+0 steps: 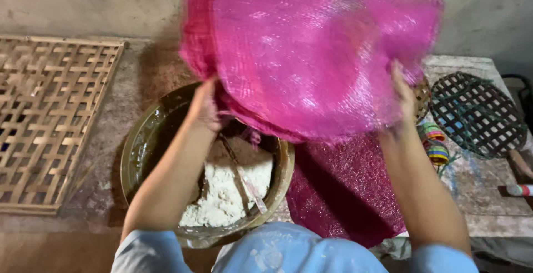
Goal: The person presses dough through a handheld extruder to form noodle nests on a round pink board, reloading dough from a large bowl between presses. They wipe the tool, add small colored rings around the board, and lift the finished board of noodle nests at the end.
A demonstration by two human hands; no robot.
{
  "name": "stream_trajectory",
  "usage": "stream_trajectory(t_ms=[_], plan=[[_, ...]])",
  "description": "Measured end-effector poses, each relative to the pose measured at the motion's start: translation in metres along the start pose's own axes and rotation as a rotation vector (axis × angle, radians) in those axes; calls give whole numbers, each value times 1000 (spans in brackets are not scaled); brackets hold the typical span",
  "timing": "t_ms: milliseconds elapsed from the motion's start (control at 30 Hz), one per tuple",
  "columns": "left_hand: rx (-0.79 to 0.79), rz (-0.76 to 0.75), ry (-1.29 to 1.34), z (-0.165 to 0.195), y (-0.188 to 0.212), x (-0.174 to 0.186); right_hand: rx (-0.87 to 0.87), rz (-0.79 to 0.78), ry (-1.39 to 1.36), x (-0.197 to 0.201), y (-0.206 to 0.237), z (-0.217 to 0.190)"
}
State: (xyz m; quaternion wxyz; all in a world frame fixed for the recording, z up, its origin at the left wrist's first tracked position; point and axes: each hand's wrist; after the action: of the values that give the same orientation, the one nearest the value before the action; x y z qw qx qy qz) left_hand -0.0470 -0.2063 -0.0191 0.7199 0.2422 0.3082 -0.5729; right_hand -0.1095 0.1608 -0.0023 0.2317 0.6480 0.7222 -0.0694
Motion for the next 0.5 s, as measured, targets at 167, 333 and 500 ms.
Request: stream_trajectory(t_ms=[167,333,500], plan=[[64,522,-358,82,-34,92,-33,-374,417,-41,-49,-16],[-179,599,-662,145,-30,160,295,136,1488,76,-21,-3],[-121,758,-927,141,-14,185,195,592,1921,173,53,37]])
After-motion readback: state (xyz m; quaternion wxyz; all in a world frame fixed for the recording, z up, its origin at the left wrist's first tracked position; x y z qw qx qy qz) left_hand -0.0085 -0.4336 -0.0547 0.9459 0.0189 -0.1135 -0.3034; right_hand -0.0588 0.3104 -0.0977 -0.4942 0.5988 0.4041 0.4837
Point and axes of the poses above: each hand's wrist, its own y-axis away from the middle knuckle, its own x-axis out of the back of the hand, z = x × y, and after that the axes turned 12 degrees about -x, right-handed
